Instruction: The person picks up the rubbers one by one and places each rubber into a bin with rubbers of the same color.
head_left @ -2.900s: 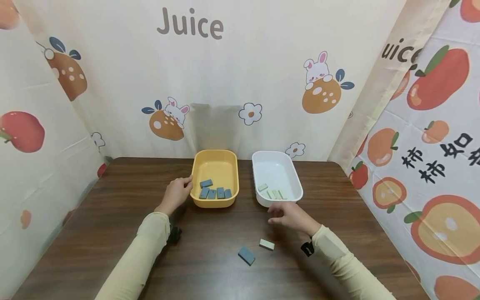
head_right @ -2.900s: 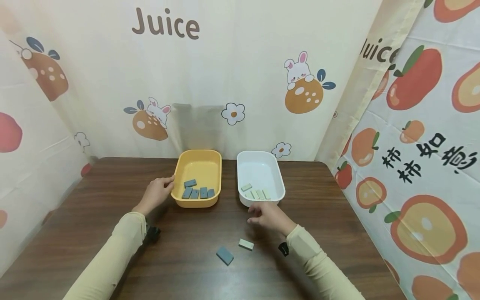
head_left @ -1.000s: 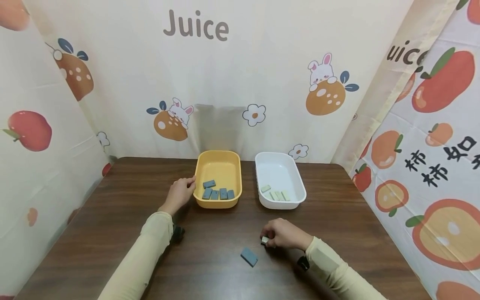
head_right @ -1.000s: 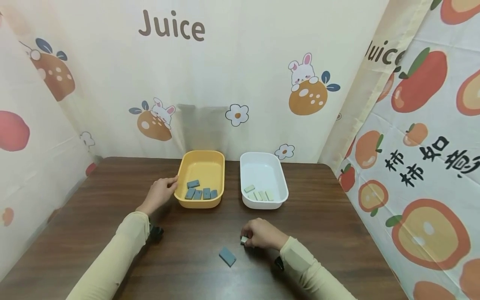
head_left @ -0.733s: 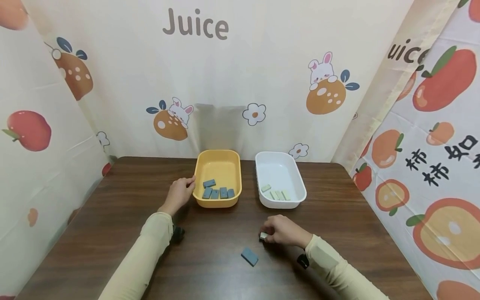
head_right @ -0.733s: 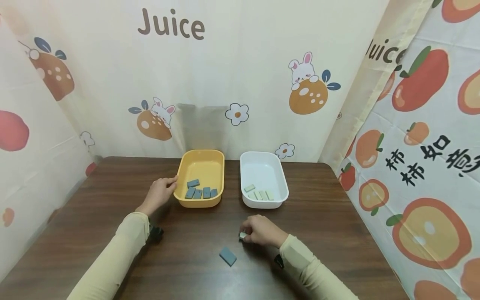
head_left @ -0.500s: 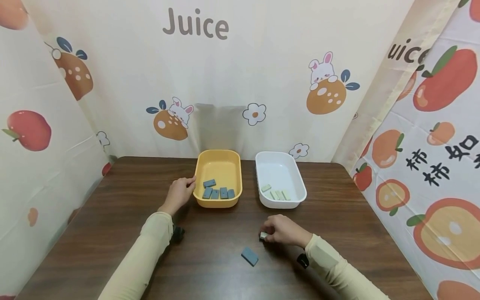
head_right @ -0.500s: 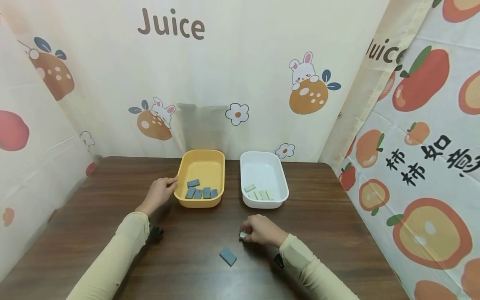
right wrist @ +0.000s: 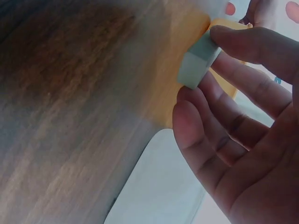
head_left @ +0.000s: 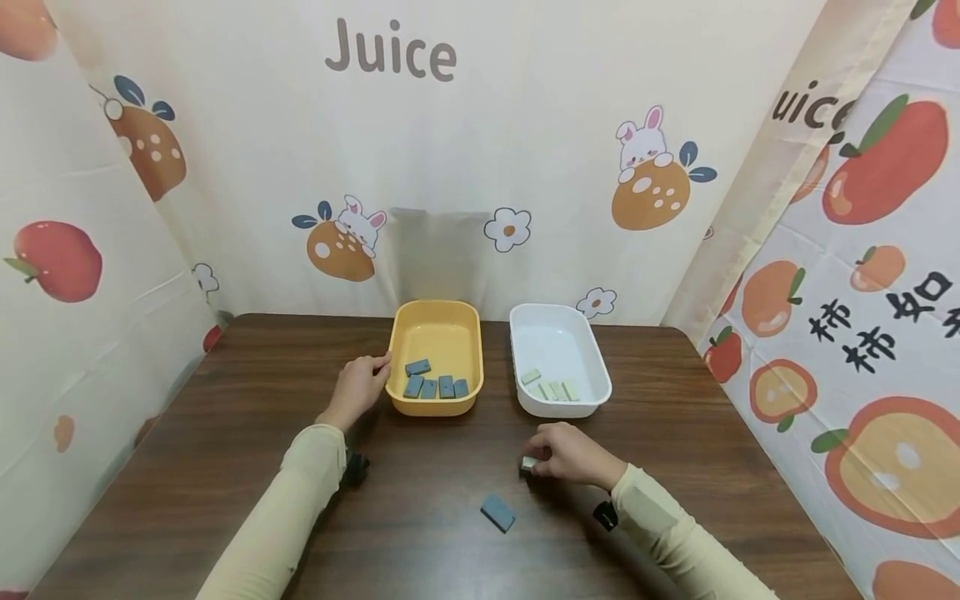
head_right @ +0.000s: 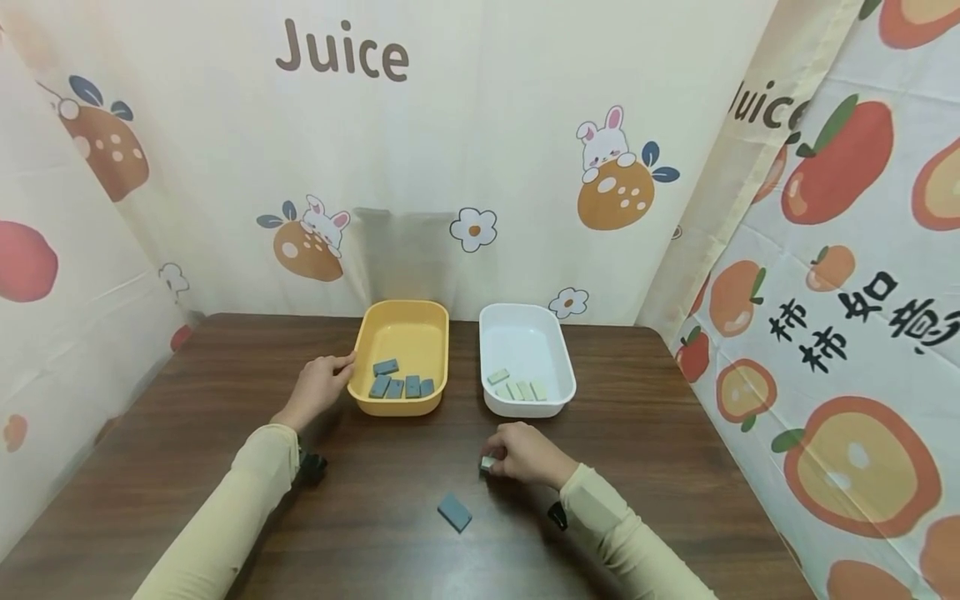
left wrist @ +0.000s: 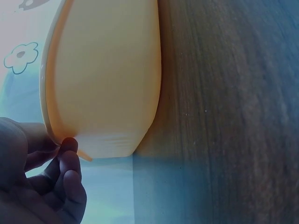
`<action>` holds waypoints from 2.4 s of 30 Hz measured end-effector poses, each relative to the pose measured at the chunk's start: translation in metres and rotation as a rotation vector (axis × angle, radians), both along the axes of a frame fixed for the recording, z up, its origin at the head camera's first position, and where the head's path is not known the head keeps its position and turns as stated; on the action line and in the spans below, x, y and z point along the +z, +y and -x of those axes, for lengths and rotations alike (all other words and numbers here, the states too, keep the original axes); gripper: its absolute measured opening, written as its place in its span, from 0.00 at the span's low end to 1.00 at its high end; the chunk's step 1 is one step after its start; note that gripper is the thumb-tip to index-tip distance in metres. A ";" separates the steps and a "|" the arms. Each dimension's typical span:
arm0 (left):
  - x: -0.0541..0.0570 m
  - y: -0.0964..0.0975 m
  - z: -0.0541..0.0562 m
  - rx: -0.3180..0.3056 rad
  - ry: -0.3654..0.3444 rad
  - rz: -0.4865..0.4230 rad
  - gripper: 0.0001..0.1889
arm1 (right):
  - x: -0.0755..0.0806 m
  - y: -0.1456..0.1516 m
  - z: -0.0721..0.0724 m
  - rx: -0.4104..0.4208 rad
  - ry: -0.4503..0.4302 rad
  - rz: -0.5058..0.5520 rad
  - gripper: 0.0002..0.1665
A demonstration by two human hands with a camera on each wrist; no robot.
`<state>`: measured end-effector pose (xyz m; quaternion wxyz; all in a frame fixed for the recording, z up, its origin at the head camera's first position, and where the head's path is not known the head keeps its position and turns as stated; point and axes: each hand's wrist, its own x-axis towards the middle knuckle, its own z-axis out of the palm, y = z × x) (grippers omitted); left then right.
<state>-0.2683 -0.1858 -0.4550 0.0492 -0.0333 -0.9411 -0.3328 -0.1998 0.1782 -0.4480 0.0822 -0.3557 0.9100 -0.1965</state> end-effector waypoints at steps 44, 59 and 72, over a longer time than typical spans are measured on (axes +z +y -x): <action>-0.001 0.000 -0.001 -0.002 0.017 -0.001 0.20 | 0.029 0.008 0.021 -0.072 0.050 0.138 0.11; 0.001 0.001 -0.002 -0.003 0.033 0.005 0.20 | 0.038 0.012 0.034 -0.169 0.102 0.174 0.11; -0.002 0.000 -0.002 -0.003 0.034 -0.001 0.20 | 0.036 0.017 0.054 -0.264 0.094 0.120 0.12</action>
